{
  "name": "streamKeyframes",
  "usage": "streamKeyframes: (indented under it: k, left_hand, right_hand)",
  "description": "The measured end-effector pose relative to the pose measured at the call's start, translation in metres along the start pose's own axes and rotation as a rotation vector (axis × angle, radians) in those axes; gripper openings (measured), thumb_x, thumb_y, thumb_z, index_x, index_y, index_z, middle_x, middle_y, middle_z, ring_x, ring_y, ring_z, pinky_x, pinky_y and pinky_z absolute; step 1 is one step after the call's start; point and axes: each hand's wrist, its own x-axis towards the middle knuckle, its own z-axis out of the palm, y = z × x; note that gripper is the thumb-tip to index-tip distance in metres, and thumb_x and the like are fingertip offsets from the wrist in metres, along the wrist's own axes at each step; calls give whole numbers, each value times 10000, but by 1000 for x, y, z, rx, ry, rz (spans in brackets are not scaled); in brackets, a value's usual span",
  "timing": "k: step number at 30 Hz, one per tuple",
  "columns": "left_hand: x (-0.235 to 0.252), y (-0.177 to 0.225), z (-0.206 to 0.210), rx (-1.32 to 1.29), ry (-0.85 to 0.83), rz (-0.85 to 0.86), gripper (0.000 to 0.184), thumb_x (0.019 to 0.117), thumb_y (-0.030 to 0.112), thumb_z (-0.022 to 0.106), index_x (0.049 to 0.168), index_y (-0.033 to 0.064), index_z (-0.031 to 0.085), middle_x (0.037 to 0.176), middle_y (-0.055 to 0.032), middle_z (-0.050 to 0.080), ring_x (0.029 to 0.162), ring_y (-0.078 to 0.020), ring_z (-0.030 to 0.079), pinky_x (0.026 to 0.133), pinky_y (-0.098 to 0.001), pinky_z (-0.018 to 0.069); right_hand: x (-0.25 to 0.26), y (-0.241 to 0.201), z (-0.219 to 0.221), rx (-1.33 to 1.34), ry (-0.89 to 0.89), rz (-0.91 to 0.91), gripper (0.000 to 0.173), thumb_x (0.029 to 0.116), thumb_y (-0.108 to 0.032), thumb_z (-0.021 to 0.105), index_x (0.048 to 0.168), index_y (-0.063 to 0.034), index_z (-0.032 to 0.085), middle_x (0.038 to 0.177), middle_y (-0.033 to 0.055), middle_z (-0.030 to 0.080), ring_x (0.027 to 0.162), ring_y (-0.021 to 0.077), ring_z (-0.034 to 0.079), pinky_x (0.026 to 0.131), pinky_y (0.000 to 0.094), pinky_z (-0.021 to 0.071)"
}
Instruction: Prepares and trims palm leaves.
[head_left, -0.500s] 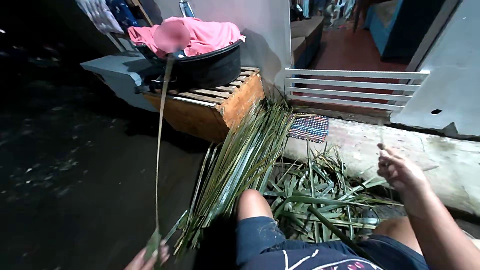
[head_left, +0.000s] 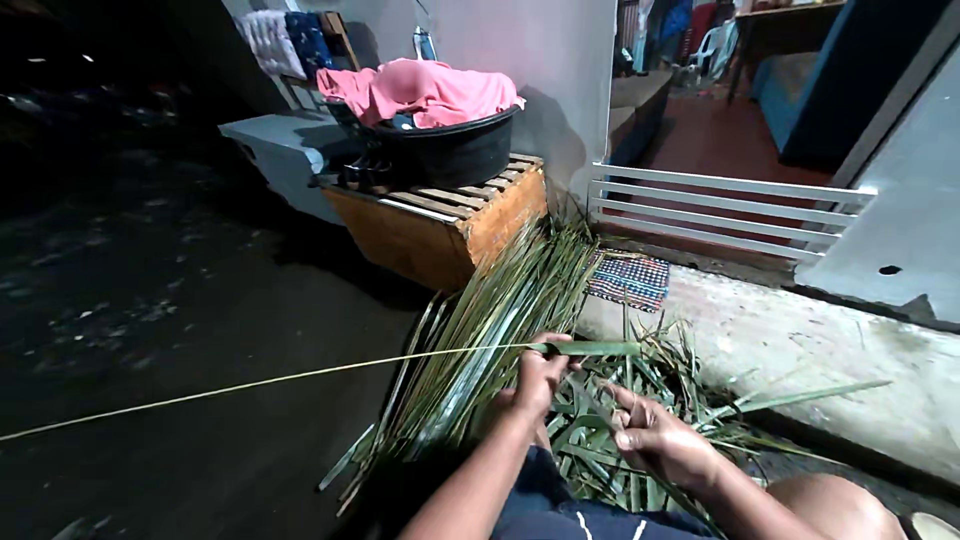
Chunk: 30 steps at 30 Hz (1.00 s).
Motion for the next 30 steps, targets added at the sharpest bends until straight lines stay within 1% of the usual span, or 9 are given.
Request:
streamKeyframes:
  k: [2,6,13,16,20,23,25,28,30]
  left_hand:
    - [-10,-8,14,-23,-65,-82,243,907,-135,595,1136,-67,637,933,-106,719,740,-153,702,705,-313,616]
    - [-29,-21,17,-99,-165,-204,223,967,-78,562,1173,-43,638,955,-92,722,767,-151,706,734,-317,615]
    - [-39,-14,-27,-136,-40,-104,148,999,-44,545,1097,-39,656,916,-104,743,765,-176,729,739,-333,629]
    - [-46,-14,-29,-99,-3,-62,113,972,-72,586,1052,-41,660,928,-125,763,771,-197,752,741,-336,640]
    - [-53,-20,-15,-7,-84,124,116,951,-99,597,1027,-41,664,945,-84,772,795,-165,758,781,-323,646]
    - [-58,-26,-10,124,-85,311,101,909,-106,630,980,-61,687,917,-49,754,776,-103,744,760,-281,647]
    - [-59,-32,-13,138,-115,393,107,911,-102,631,981,-56,698,977,-77,766,819,-130,757,780,-300,654]
    - [-63,-37,-20,214,-165,528,86,938,-38,642,982,-19,714,1019,-71,766,869,-130,759,813,-297,649]
    - [-66,-36,-22,263,-179,569,78,944,-17,647,972,-1,718,1021,-72,766,884,-134,759,819,-299,649]
  right_hand:
    - [1,11,-8,184,75,-62,792,807,-195,786,1482,-161,373,707,-52,578,535,61,545,503,242,489]
    - [-3,21,-20,405,262,-151,297,762,-267,853,936,-192,625,669,-18,601,528,83,558,499,256,486]
    - [-11,15,-42,420,472,-228,271,785,-228,783,1019,-179,656,657,-23,567,515,66,524,487,234,465]
    - [-10,10,-34,237,427,-174,403,827,-197,735,1179,-137,549,662,-33,554,499,61,514,476,235,467]
    - [-4,10,-4,-26,334,-33,476,816,-161,766,1194,-91,485,689,-41,551,494,59,495,458,230,445]
    - [-1,8,7,-120,317,14,784,817,-167,779,1474,-19,379,717,-25,576,515,63,499,478,231,442]
    - [-2,6,7,-122,358,16,703,843,-168,771,1449,-28,445,736,-7,603,516,63,495,479,225,435]
    - [-1,12,-7,-91,424,14,408,880,-147,722,1240,-52,554,702,0,574,490,73,486,460,229,434]
    - [1,17,-17,-86,465,26,392,902,-122,692,1263,-43,559,703,9,580,484,72,473,453,228,421]
